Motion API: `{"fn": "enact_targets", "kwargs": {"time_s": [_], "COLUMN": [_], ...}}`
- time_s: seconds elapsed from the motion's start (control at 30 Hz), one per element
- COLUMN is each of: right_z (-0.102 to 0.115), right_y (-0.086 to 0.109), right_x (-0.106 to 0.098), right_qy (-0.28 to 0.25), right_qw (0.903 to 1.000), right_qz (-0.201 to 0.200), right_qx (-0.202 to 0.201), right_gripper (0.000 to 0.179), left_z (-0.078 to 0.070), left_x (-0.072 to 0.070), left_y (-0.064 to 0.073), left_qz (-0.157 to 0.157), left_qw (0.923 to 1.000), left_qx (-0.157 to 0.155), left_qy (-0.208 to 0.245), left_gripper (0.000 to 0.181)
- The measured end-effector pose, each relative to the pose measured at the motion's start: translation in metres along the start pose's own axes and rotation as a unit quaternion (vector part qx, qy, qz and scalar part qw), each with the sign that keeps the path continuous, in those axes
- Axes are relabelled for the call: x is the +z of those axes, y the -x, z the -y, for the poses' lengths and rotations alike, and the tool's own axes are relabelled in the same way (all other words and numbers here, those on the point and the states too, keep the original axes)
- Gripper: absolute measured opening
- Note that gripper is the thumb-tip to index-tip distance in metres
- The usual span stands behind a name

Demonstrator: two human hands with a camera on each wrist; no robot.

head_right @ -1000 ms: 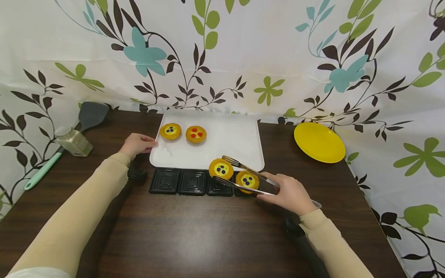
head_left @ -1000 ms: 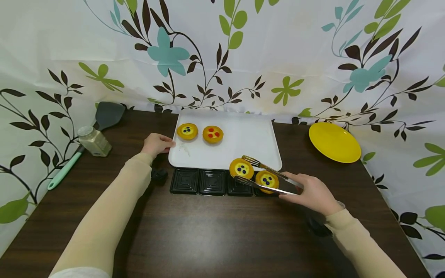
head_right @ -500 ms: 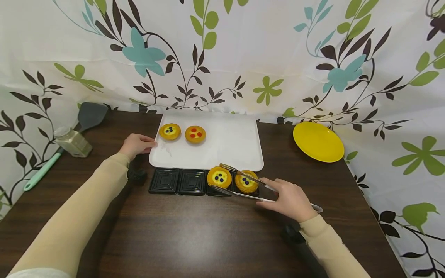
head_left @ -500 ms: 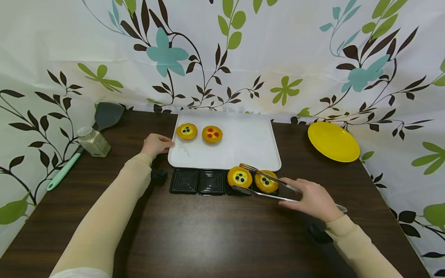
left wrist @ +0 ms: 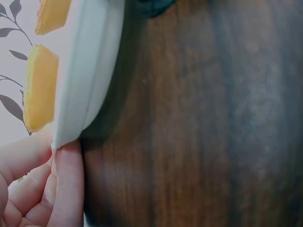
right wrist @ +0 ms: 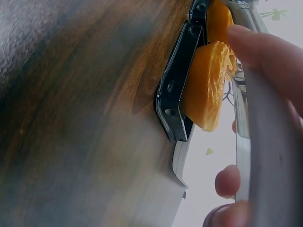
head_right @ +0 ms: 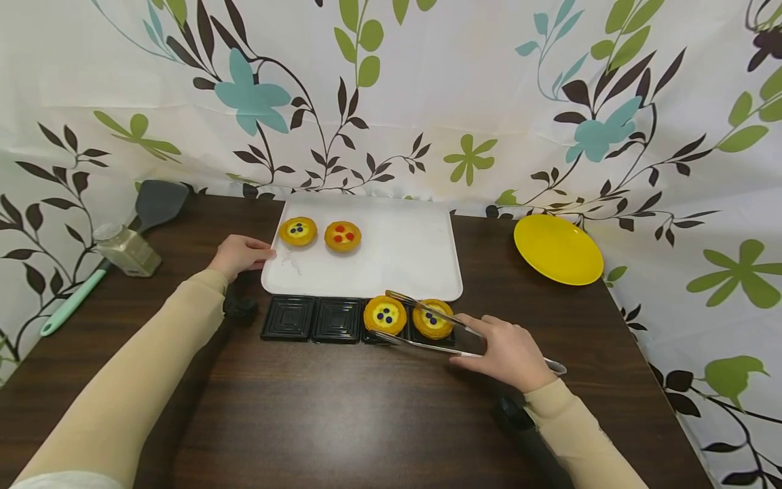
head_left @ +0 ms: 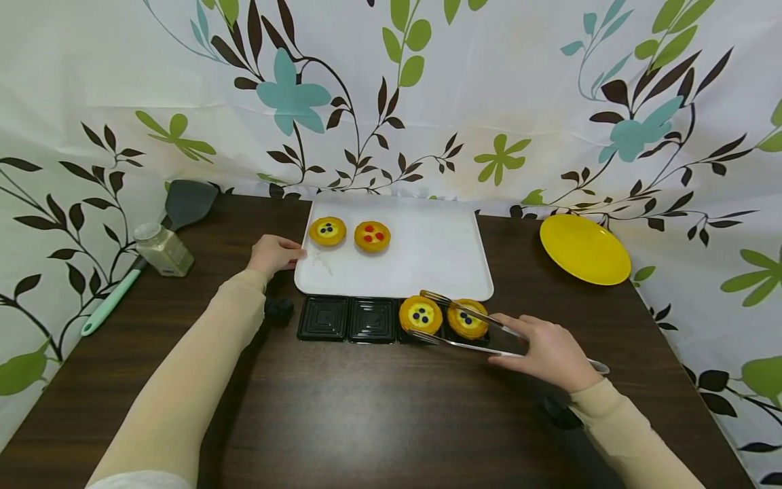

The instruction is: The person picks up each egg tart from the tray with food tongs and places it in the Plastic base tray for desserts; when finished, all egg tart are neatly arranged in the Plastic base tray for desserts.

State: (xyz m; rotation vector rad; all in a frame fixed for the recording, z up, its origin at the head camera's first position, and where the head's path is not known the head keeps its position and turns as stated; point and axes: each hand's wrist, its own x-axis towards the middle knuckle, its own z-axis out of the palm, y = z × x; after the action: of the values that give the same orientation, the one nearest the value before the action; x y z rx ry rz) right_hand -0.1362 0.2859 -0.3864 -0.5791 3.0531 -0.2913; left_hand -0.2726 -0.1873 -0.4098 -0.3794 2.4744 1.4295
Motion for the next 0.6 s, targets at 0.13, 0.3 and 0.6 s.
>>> {"fn": "enact_targets", "kwargs": {"time_s": [0.13, 0.3, 0.6], "right_z": [-0.0005, -0.0009, -0.0019], "right_y": [0.0004, 0.0007, 0.0015], "right_x": [0.0005, 0.0005, 0.0013], "right_qy": [0.0, -0.002, -0.002], "right_qw": [1.0, 1.0, 0.9999], "right_qz": [0.002, 0.005, 0.009], "right_qx": [0.002, 0.002, 0.009], "right_gripper": [0.078, 0.078, 0.08], "left_z": [-0.0005, -0.0008, -0.0017], "left_x": [0.0004, 0.001, 0.001], "left_y": [0.0008, 0.001, 0.001], "left_qz": [0.002, 0.0, -0.001], "left_qw": [1.0, 1.0, 1.0], "left_qx": [-0.001, 0.002, -0.001], "left_qy": [-0.001, -0.004, 0.001], "left_gripper": [0.039, 0.039, 0.039]}}
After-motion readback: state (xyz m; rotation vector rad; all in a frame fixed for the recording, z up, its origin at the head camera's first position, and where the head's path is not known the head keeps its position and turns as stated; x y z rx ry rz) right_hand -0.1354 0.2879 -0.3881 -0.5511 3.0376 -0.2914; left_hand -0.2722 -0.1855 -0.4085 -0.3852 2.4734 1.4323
